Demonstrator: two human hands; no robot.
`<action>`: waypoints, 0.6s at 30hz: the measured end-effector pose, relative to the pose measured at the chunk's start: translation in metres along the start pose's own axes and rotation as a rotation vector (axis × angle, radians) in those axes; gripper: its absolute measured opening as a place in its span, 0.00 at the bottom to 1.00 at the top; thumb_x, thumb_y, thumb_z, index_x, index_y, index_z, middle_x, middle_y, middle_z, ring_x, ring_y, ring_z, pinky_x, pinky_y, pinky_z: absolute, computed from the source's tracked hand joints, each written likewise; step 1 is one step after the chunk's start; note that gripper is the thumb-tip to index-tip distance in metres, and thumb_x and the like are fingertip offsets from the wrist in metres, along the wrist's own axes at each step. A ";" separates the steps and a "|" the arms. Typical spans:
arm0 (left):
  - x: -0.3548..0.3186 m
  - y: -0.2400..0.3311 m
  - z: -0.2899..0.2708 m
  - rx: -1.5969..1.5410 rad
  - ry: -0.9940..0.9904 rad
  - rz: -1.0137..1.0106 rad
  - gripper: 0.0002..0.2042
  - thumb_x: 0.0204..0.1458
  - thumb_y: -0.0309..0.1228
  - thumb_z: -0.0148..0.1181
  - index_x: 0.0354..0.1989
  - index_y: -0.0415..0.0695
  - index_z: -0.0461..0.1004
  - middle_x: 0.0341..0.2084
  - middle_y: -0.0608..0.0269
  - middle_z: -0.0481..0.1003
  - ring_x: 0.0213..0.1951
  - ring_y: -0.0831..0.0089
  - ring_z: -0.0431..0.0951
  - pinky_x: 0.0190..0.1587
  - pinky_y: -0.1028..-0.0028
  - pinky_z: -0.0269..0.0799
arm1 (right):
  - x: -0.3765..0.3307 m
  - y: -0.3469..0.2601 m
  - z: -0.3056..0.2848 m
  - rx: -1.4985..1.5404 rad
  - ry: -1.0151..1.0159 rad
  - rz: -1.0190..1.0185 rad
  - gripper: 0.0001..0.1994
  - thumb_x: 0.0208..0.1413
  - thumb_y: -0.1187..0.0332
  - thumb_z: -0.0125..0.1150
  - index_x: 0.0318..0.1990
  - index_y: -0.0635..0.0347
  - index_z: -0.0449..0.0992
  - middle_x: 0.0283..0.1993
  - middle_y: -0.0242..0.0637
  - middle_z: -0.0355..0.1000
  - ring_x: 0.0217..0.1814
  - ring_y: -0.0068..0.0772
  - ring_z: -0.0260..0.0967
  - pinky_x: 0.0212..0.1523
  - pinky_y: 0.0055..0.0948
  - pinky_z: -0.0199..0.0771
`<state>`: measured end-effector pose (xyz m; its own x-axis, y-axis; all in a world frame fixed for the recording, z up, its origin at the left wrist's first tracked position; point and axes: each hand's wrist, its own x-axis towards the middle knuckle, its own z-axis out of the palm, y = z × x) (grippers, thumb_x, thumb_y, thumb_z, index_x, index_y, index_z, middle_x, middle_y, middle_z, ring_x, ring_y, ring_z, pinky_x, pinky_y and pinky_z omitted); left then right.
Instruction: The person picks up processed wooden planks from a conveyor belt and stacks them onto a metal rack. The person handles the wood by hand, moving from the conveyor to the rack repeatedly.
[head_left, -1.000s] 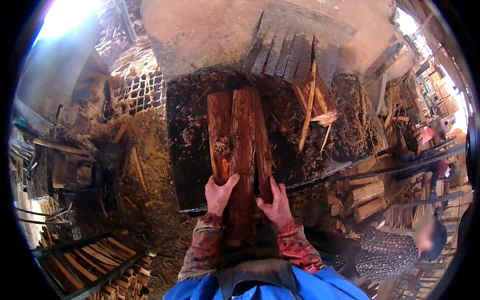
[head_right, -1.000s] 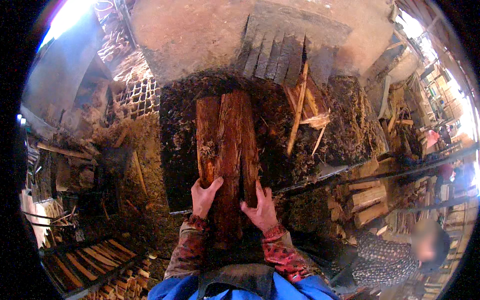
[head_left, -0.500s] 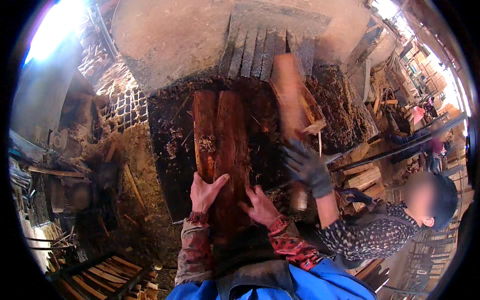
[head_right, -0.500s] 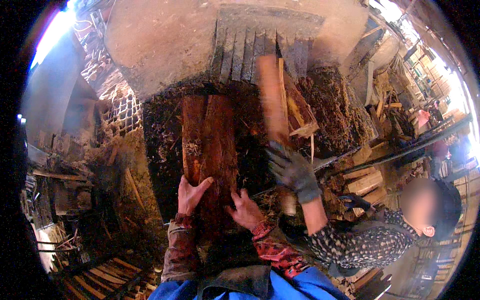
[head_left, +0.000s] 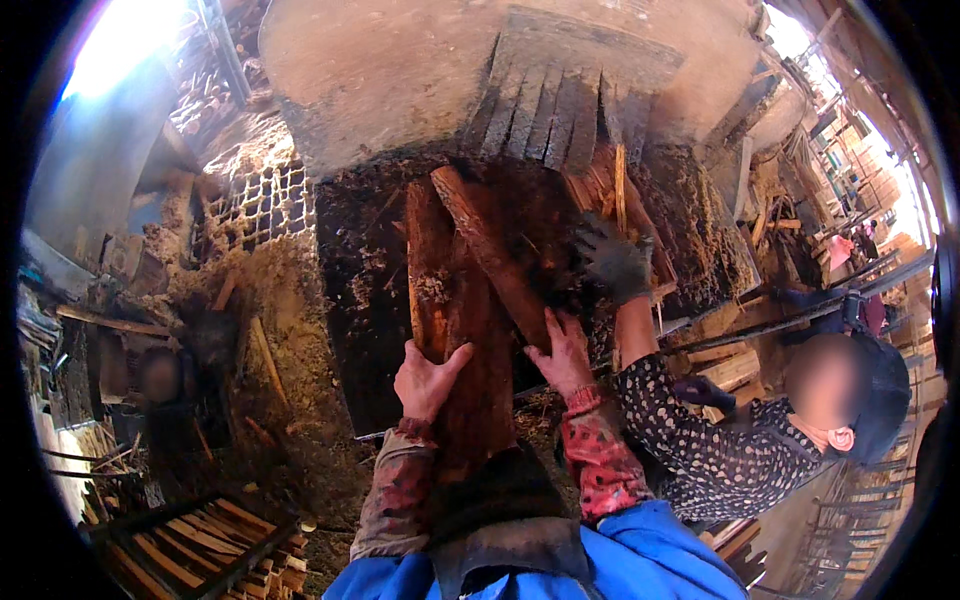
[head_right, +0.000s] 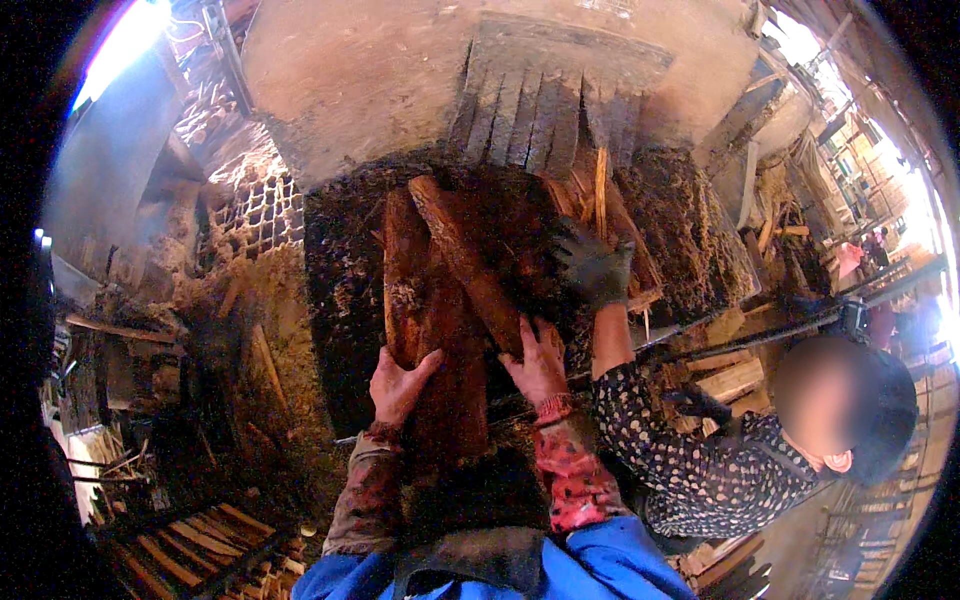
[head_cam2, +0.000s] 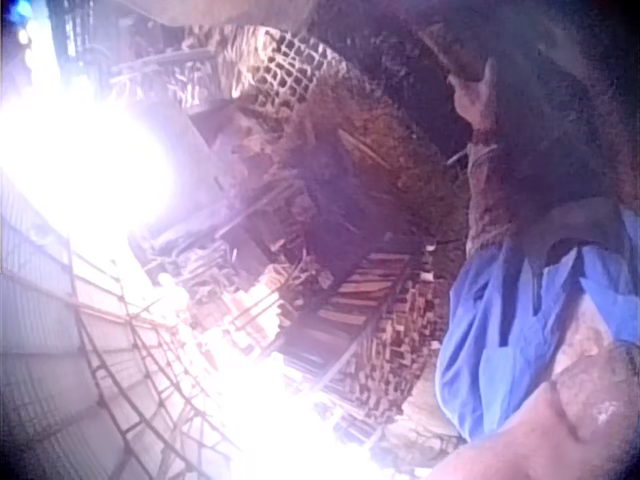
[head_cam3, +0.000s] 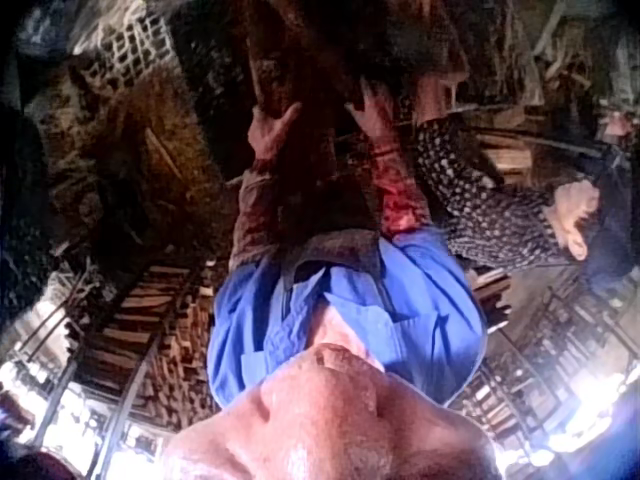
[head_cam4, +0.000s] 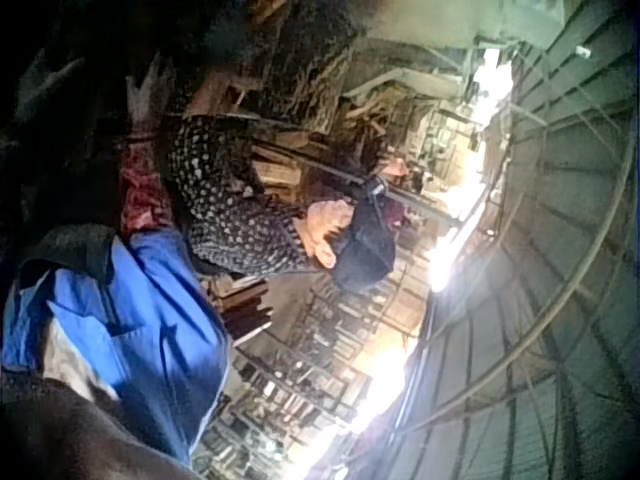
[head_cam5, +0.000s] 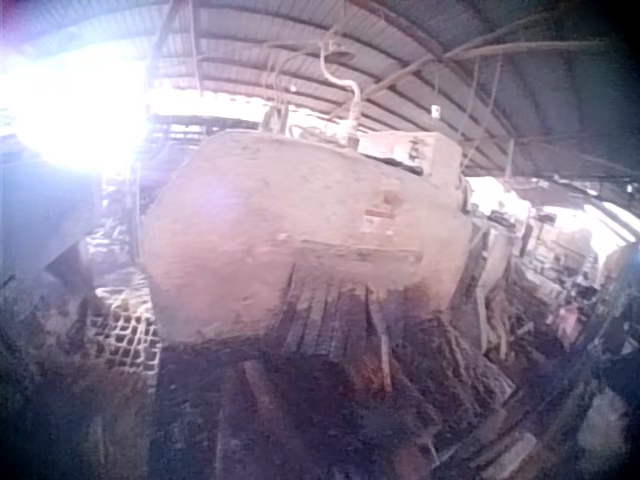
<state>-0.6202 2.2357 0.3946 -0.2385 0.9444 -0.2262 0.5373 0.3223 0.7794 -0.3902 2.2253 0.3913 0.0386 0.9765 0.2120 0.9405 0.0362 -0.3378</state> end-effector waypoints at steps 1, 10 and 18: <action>-0.001 0.004 0.001 0.015 0.007 0.006 0.40 0.32 0.61 0.64 0.44 0.38 0.66 0.32 0.43 0.76 0.38 0.48 0.76 0.40 0.58 0.71 | 0.003 0.002 0.004 -0.094 -0.020 0.010 0.35 0.41 0.64 0.66 0.59 0.64 0.60 0.53 0.51 0.63 0.56 0.51 0.60 0.57 0.39 0.62; 0.003 0.004 0.002 0.054 0.008 -0.015 0.33 0.41 0.60 0.58 0.41 0.40 0.66 0.28 0.44 0.76 0.34 0.46 0.76 0.36 0.57 0.70 | 0.001 -0.052 0.001 0.525 -0.148 0.130 0.42 0.40 0.50 0.68 0.56 0.74 0.60 0.49 0.60 0.64 0.51 0.55 0.64 0.50 0.41 0.66; 0.011 -0.007 0.000 -0.136 -0.089 0.000 0.28 0.51 0.58 0.47 0.45 0.43 0.66 0.34 0.43 0.75 0.40 0.47 0.74 0.41 0.57 0.68 | -0.010 -0.084 0.011 0.431 -0.150 0.059 0.39 0.48 0.58 0.62 0.61 0.75 0.50 0.55 0.71 0.56 0.60 0.67 0.53 0.59 0.45 0.58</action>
<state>-0.6267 2.2436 0.3863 -0.1620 0.9485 -0.2722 0.4216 0.3159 0.8499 -0.4735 2.2149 0.4071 0.0088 0.9983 0.0568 0.7107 0.0338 -0.7026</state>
